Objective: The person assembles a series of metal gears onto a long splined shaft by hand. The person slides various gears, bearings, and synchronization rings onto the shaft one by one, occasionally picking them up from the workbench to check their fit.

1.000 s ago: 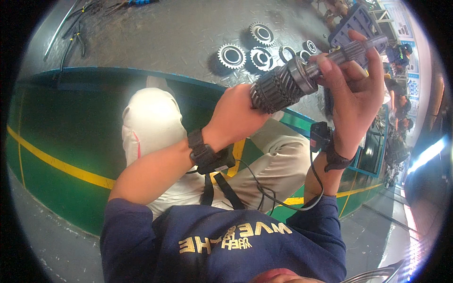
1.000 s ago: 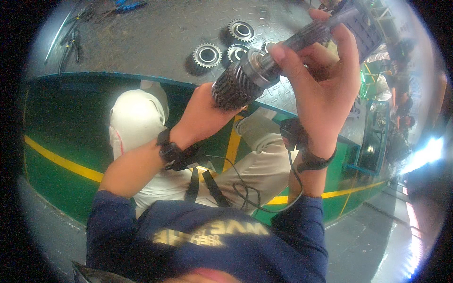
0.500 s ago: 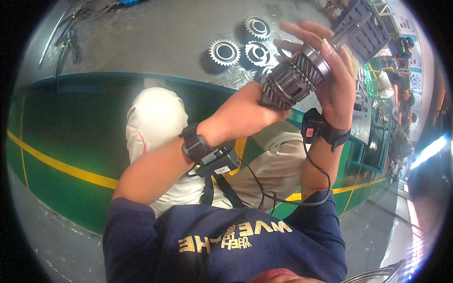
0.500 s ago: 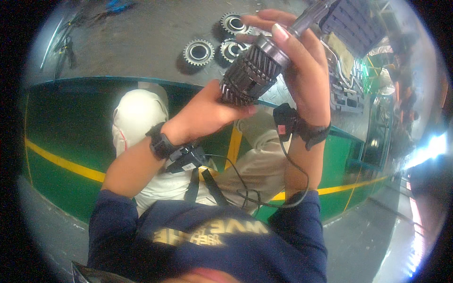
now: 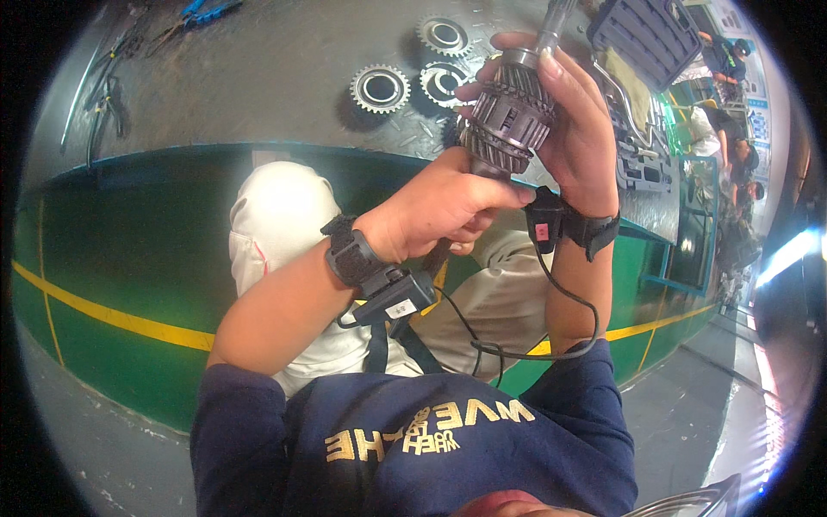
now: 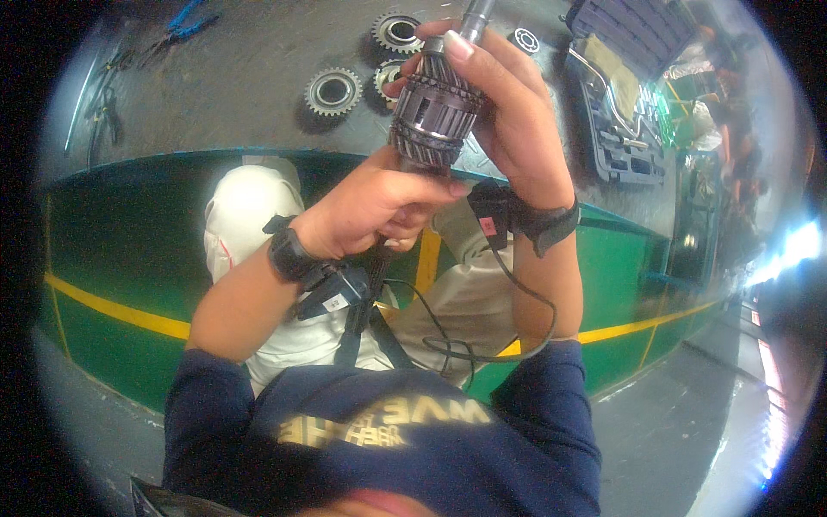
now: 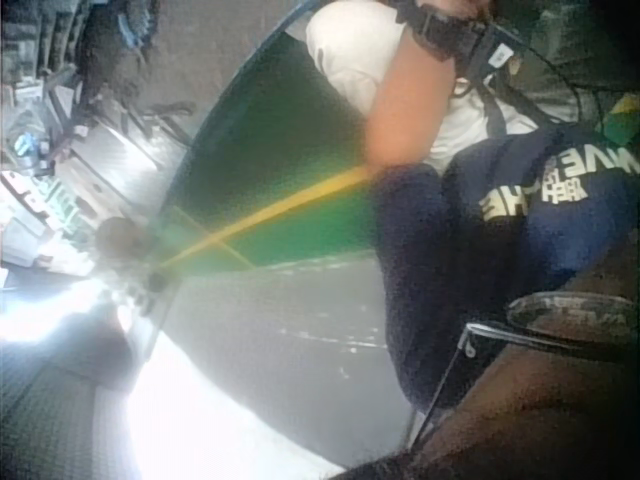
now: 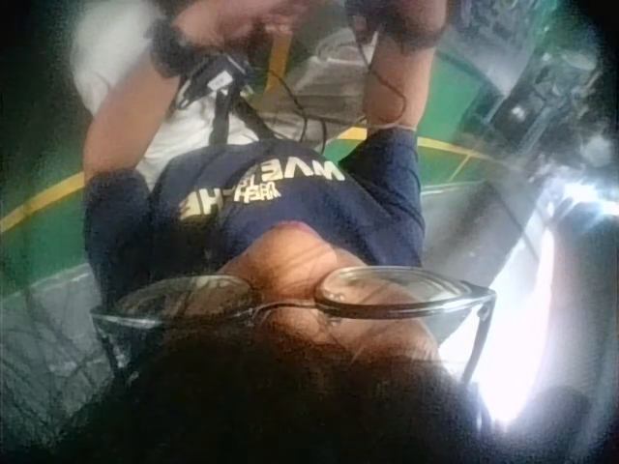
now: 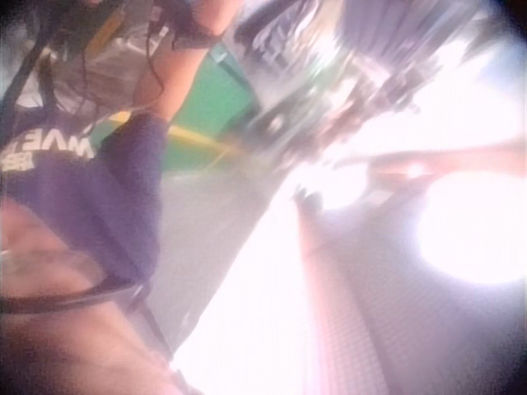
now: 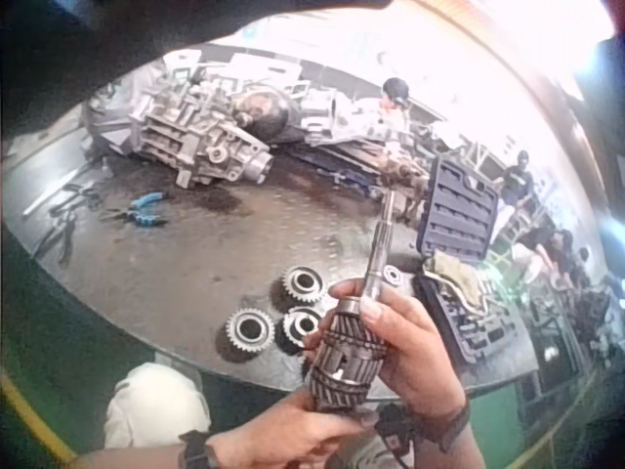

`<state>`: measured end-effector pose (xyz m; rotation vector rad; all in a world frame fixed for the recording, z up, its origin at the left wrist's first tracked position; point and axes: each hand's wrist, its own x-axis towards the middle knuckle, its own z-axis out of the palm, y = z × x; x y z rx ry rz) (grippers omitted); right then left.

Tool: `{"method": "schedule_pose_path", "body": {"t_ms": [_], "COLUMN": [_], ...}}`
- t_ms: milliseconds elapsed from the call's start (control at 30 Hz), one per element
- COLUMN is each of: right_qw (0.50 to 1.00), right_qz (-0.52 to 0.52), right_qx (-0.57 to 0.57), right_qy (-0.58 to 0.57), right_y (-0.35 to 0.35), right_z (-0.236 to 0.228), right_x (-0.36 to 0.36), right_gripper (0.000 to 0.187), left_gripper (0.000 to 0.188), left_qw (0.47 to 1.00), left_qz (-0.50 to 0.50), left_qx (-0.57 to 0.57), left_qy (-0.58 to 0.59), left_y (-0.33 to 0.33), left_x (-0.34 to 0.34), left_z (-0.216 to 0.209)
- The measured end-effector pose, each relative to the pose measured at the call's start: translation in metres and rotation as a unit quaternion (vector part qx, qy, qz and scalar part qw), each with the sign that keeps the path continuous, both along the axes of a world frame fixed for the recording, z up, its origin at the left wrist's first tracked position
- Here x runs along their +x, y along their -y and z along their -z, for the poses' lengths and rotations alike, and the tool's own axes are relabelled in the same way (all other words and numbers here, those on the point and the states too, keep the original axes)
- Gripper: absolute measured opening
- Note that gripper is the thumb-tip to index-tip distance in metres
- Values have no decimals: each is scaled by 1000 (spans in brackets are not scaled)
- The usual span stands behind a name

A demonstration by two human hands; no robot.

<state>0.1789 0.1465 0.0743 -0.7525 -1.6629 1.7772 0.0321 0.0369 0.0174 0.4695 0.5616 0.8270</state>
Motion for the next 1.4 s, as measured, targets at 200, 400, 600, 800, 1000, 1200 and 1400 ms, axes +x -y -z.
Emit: {"method": "schedule_pose_path", "body": {"t_ms": [200,400,600,800,1000,1200,1400], "right_qw": [999,998,995,994,989,995,988], "right_qz": [0,18,-2,14,-10,-35,-86], "right_qx": [47,39,97,103,148,64,108], "right_qy": [2,-51,20,16,24,-74,-76], "right_y": [7,10,9,16,17,15,19], "right_z": [-1,-2,1,1,-4,4,-2], "right_x": [3,2,10,8,11,4,8], "right_gripper": [52,39,55,57,63,90,88], "left_gripper": [18,19,23,24,20,25,32], "left_qw": [1000,992,990,992,980,966,960], "left_qz": [8,-39,-56,-60,-82,-122,-140], "left_qx": [11,51,43,48,103,128,141], "left_qy": [-27,-109,-121,-99,-152,-190,-198], "left_y": [-4,-2,1,0,3,4,6], "left_x": [0,5,12,9,11,13,13], "left_z": [6,-2,2,3,7,6,13]}}
